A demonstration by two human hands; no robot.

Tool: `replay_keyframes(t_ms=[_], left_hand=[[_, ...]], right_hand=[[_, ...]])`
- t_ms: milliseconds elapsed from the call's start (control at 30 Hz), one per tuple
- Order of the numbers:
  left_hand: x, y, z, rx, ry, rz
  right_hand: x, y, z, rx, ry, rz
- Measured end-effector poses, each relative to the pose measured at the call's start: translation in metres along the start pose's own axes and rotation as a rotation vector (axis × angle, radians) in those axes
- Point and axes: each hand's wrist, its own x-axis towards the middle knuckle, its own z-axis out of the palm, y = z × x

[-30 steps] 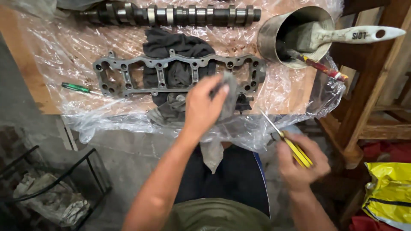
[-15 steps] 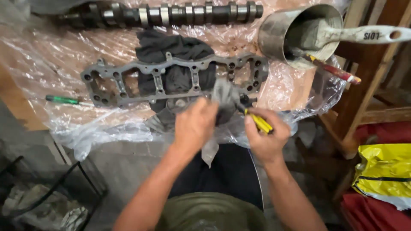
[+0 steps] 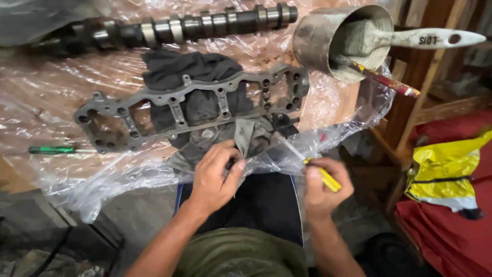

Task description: Cleaning an engine component using a small tool and a cloth to remove residue

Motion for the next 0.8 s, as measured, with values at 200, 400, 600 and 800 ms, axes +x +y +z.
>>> replay_keyframes(t_ms=[200, 400, 600, 800], left_hand=[[0.003, 0.004, 0.037, -0.739, -0.009, -0.286], [0.036, 0.075, 0.037, -0.885, -0.439, -0.312], [0.037, 0.032, 0.031, -0.076, 0.09, -0.27], [-0.002, -0.027, 0.046, 0.62, 0.107, 0.249]], right_hand=[[0.024, 0.017, -0.022, 0.17, 0.241, -0.02], [0.039, -0.004, -0.033, 0.066, 0.306, -0.024], [0.061, 0.059, -0.083, -0.198, 0.132, -0.245], [0.107, 0.067, -0.026, -0.44, -0.032, -0.712]])
